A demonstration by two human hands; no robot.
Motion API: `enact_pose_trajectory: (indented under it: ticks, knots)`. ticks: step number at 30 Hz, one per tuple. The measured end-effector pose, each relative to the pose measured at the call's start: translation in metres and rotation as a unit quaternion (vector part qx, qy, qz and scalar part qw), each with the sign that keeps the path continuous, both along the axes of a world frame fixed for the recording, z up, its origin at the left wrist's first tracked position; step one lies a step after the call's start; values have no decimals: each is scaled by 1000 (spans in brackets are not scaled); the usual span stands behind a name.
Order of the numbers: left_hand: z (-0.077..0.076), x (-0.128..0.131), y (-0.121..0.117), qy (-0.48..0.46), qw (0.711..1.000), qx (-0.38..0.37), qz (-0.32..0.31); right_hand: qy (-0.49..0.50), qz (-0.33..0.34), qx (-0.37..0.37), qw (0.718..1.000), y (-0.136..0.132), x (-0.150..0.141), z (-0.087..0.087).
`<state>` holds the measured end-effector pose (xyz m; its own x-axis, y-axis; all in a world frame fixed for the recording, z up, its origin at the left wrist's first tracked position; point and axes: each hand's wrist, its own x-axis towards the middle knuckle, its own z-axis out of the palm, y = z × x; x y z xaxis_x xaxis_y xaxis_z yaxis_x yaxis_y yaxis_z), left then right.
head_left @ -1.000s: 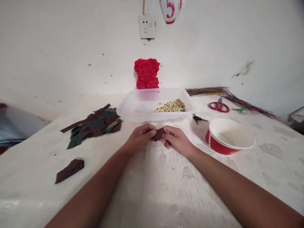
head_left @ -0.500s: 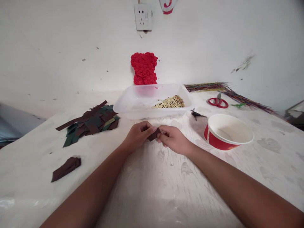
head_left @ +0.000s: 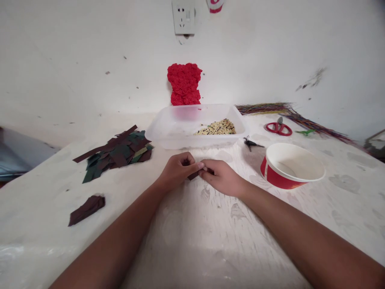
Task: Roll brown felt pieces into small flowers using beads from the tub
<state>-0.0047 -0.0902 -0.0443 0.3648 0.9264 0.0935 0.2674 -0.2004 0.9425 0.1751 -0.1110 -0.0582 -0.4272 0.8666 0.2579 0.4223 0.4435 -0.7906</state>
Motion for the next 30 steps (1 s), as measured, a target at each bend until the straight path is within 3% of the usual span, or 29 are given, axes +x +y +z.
enact_pose_trajectory:
  ticks: [6, 13, 19, 30]
  knots:
    - [-1, 0, 1, -1, 1000, 6, 9, 36, -9, -24, 999, 1, 0, -2]
    - [1, -7, 6, -8, 1000, 0, -26, 193, -12, -140, 971, 6, 1, -2]
    - [-2, -8, 9, -38, 998, 5, -59, 234, -18, -138, 962, 8, 2, -3]
    - [-9, -1, 7, -81, 995, 39, 38, 226, -23, -168, 959, 8, 1, -1]
